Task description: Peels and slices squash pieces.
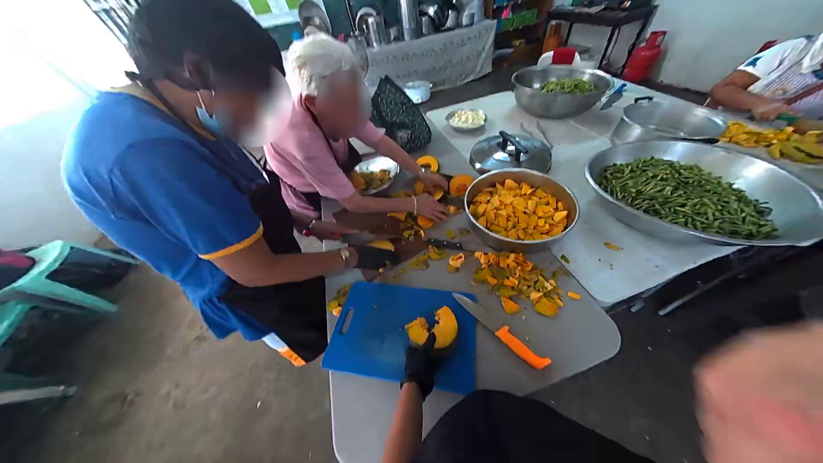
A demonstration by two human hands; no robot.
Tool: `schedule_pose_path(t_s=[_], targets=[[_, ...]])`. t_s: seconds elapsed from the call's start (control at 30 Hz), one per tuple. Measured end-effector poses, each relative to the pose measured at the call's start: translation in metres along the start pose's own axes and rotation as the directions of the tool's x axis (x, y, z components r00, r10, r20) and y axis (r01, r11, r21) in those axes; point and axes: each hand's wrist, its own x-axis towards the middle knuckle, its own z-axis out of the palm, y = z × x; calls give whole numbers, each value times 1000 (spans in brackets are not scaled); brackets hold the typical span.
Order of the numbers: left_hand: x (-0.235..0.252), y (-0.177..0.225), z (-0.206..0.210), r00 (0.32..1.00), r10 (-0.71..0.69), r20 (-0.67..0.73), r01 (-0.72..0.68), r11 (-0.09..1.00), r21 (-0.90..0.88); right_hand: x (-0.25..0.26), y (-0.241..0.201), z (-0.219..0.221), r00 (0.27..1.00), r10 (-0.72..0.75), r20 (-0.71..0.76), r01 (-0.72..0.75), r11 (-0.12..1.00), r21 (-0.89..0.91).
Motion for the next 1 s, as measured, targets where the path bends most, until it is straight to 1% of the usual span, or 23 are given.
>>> schedule_pose_path(t_s=[0.03, 0.07, 0.1, 0.13, 0.17, 0.2, 0.23, 0.27, 0.3, 0.33, 0.4, 0.47, 0.5, 0.53, 0.57, 0.63, 0.67, 0.73, 0.8, 0.87, 0.93, 1.0], targets=[[1, 1, 0, 1000, -23, -16, 22, 999, -40, -1, 44, -12, 982, -19, 188, 23, 1000, -19], [-9, 15, -1, 999, -44, -12, 44, 999, -27, -4, 86, -12, 973, 60, 223, -59, 998, -11], [-27, 40, -2, 998, -65, 8, 65, 997, 32, -12, 129, -5, 954, 227, 197, -228, 973, -17], [-38, 58, -4, 996, -75, 41, 70, 992, 102, -25, 170, 5, 873, 455, 175, -451, 890, -64], [-41, 70, -7, 993, -90, 77, 77, 984, 161, -42, 211, 17, 718, 678, 158, -659, 735, -159], [-40, 75, -7, 990, -116, 86, 99, 980, 175, -63, 251, 30, 526, 836, 157, -788, 548, -280], [-37, 76, -7, 989, -123, 82, 102, 969, 226, -87, 287, 46, 357, 918, 174, -830, 398, -391], [-36, 80, -9, 988, -127, 84, 97, 950, 298, -112, 314, 62, 252, 948, 194, -821, 316, -476], [-38, 86, -10, 986, -139, 88, 97, 923, 372, -136, 332, 77, 203, 958, 201, -787, 282, -549], [-39, 88, -10, 985, -158, 75, 119, 920, 374, -158, 343, 91, 199, 962, 185, -752, 271, -601], [-39, 92, -9, 983, -174, 50, 151, 941, 303, -186, 352, 113, 222, 966, 133, -710, 254, -656], [-46, 101, -3, 991, -120, 58, 103, 964, 244, -193, 357, 123, 264, 960, 95, -690, 257, -677], [-53, 104, 0, 996, -69, 64, 53, 973, 225, -193, 360, 124, 276, 957, 94, -682, 263, -683], [-57, 103, 2, 998, 4, 61, -18, 969, 246, -189, 363, 122, 263, 958, 111, -682, 266, -682], [-59, 99, 4, 994, 86, 61, -100, 952, 290, -184, 364, 121, 232, 964, 128, -703, 257, -663], [-59, 91, 5, 972, 225, 65, -233, 896, 377, -168, 362, 118, 114, 983, 146, -789, 179, -588], [-58, 88, 6, 964, 259, 64, -261, 872, 414, -160, 357, 117, 75, 986, 151, -836, 144, -529], [-58, 89, 8, 968, 242, 71, -247, 851, 464, -148, 341, 114, 59, 983, 176, -922, 121, -367], [-61, 95, 9, 973, 204, 108, -230, 825, 516, -143, 322, 113, 128, 961, 246, -960, 182, -212], [-64, 99, 8, 976, 172, 135, -218, 786, 578, -137, 302, 111, 186, 909, 372, -968, 234, -90], [-67, 107, 10, 986, 111, 127, -167, 737, 655, -125, 289, 107, 203, 851, 485, -963, 262, -56], [-68, 113, 14, 991, 58, 122, -128, 689, 713, -122, 290, 108, 217, 819, 531, -938, 325, -118]])
